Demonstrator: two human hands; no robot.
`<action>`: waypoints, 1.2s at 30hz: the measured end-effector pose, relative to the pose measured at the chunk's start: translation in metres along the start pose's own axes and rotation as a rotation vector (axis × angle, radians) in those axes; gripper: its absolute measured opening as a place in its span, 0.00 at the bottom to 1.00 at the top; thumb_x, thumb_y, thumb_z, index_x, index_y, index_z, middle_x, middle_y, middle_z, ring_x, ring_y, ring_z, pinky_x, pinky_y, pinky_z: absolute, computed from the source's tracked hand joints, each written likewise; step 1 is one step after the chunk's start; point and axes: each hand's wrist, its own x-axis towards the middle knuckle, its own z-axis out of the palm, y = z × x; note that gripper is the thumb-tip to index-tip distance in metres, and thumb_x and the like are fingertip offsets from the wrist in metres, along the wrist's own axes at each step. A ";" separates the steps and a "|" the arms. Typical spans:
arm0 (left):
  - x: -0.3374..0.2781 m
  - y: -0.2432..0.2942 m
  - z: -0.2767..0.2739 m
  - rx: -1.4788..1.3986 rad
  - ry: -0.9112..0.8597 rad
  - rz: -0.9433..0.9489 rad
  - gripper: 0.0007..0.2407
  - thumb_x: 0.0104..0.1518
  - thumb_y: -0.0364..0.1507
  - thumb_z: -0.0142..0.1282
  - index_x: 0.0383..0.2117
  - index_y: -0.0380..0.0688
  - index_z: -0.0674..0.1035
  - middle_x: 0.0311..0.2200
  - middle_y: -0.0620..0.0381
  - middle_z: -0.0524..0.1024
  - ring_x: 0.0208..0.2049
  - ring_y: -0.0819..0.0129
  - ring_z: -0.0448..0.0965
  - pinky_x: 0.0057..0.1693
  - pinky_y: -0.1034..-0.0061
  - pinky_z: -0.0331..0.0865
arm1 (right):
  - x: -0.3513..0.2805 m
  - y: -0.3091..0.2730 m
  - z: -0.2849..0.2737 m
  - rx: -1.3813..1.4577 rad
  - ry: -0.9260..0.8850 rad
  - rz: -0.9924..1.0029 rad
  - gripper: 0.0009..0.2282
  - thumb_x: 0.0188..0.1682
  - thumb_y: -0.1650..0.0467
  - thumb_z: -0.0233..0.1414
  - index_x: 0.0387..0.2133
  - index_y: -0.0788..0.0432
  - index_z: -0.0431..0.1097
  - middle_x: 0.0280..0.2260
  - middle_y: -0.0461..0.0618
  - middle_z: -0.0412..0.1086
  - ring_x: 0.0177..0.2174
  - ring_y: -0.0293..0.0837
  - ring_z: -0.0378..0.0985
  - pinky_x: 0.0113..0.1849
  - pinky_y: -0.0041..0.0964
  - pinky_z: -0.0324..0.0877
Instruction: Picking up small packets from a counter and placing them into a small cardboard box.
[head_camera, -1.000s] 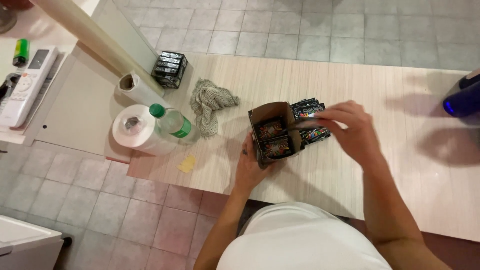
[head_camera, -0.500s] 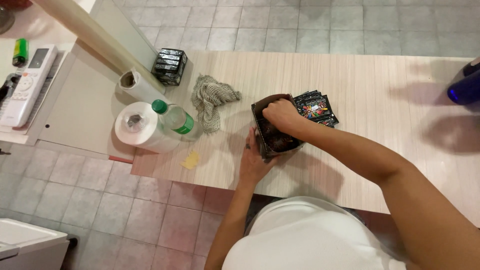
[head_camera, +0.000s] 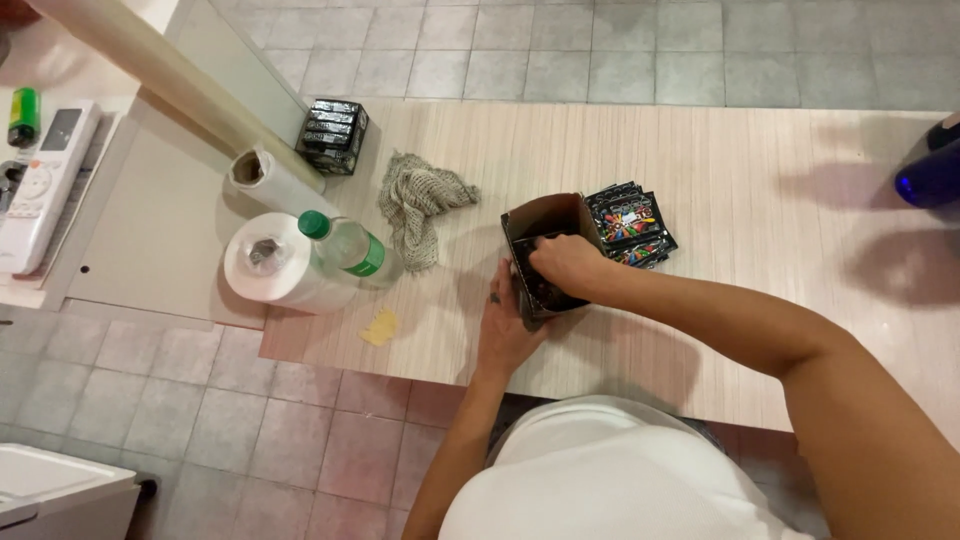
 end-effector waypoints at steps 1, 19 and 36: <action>0.003 0.002 0.000 0.001 0.008 0.000 0.51 0.41 0.43 0.72 0.71 0.37 0.50 0.57 0.37 0.69 0.54 0.41 0.76 0.56 0.54 0.73 | 0.001 0.002 0.005 -0.006 0.001 -0.005 0.04 0.40 0.77 0.60 0.25 0.56 0.76 0.33 0.52 0.77 0.27 0.53 0.82 0.27 0.42 0.75; 0.001 0.005 -0.009 -0.035 -0.102 -0.087 0.50 0.46 0.40 0.69 0.72 0.38 0.46 0.63 0.38 0.63 0.59 0.40 0.71 0.59 0.52 0.71 | -0.051 0.061 -0.107 0.472 0.272 0.265 0.18 0.51 0.78 0.46 0.54 0.53 0.71 0.43 0.50 0.73 0.35 0.53 0.82 0.37 0.41 0.77; 0.013 0.018 -0.025 -0.182 -0.186 -0.214 0.51 0.47 0.34 0.71 0.72 0.38 0.42 0.64 0.36 0.59 0.61 0.40 0.68 0.63 0.51 0.67 | -0.094 0.123 -0.094 0.451 0.505 0.585 0.04 0.52 0.68 0.65 0.36 0.48 0.77 0.31 0.42 0.76 0.36 0.48 0.79 0.45 0.41 0.74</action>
